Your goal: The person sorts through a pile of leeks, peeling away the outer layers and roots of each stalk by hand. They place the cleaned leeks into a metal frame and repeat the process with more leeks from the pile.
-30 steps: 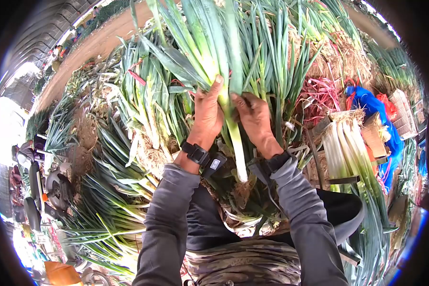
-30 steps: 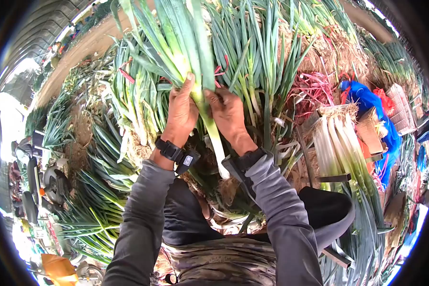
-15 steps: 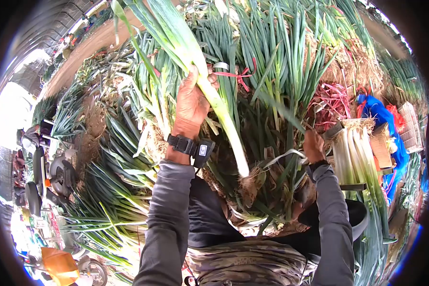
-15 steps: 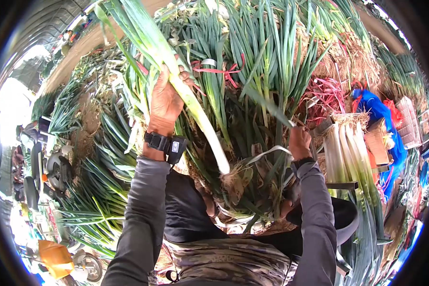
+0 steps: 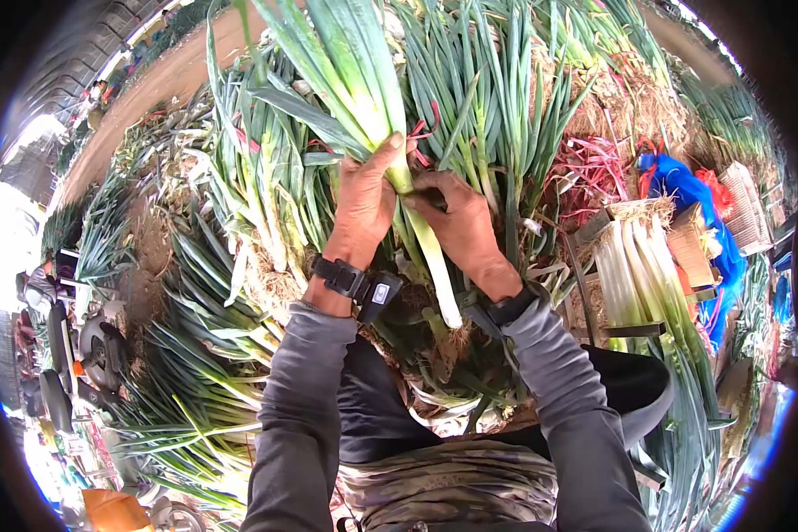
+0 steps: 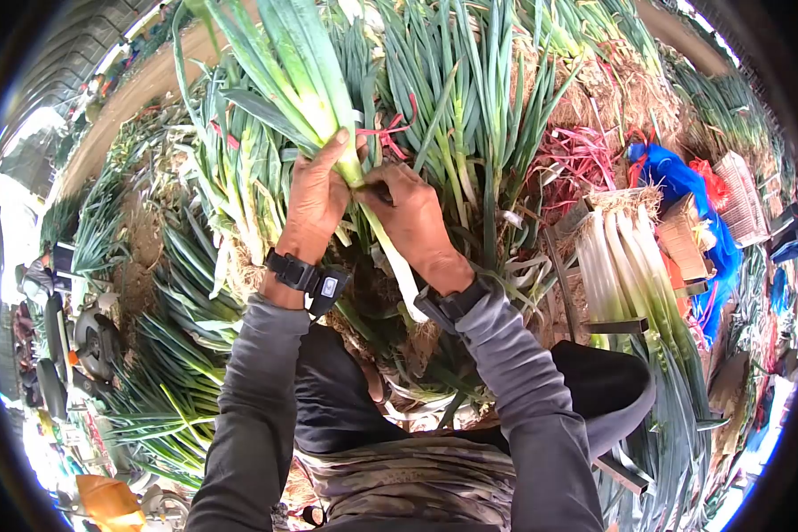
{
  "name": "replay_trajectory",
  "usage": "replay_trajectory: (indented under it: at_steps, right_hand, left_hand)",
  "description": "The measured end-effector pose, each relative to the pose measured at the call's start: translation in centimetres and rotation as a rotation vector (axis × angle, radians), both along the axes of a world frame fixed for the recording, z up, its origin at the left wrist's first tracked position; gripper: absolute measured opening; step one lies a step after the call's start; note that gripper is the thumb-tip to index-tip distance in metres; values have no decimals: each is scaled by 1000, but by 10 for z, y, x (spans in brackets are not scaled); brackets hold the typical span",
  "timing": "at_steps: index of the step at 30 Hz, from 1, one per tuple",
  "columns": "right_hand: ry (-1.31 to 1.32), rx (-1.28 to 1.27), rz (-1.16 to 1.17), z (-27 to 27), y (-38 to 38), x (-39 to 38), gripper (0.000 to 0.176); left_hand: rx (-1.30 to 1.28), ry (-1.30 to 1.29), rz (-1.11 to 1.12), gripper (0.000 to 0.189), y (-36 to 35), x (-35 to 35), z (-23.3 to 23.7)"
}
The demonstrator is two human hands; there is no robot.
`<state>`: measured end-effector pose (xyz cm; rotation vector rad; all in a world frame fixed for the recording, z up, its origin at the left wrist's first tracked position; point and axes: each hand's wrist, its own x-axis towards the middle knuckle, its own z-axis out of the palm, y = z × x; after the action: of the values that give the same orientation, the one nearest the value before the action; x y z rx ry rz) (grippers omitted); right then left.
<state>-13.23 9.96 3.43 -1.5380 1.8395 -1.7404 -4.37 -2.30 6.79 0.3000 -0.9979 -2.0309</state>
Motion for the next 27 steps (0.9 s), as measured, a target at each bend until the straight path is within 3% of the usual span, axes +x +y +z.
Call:
replay_trajectory:
  at_steps: [2,6,9,13,14,18,21,24,27]
  right_hand:
    - [150,42,-111,-2,1,3,30]
    - [169,45,-103,-4,2,11,18]
    - [165,81,-59,-4,13,5,19]
    - [812,203,238,-6,40,29,6]
    - [798,360,204,-9,49,47,2]
    - [136,428,548,-52,81,34,8]
    - [230,829,550,-85,117,31,18]
    - [371,839,484,-135,139,44,25]
    - [323,839,570,-173,151,62,28]
  left_hand:
    - [-18,5,51,34,1,-5,-6]
    - [-19,-15,81,31,4,-13,-12]
    - [-7,-10,54,32,-2,-13,-16]
    - [-8,47,27,35,-14,-19,-26]
    - [-15,42,61,35,-16,-17,-26]
    - [-1,70,187,36,-37,-14,-30]
    - [-2,72,257,32,-52,-5,-29]
    - [-30,80,254,31,-62,3,-33]
    - [-87,-33,194,32,-52,3,-45]
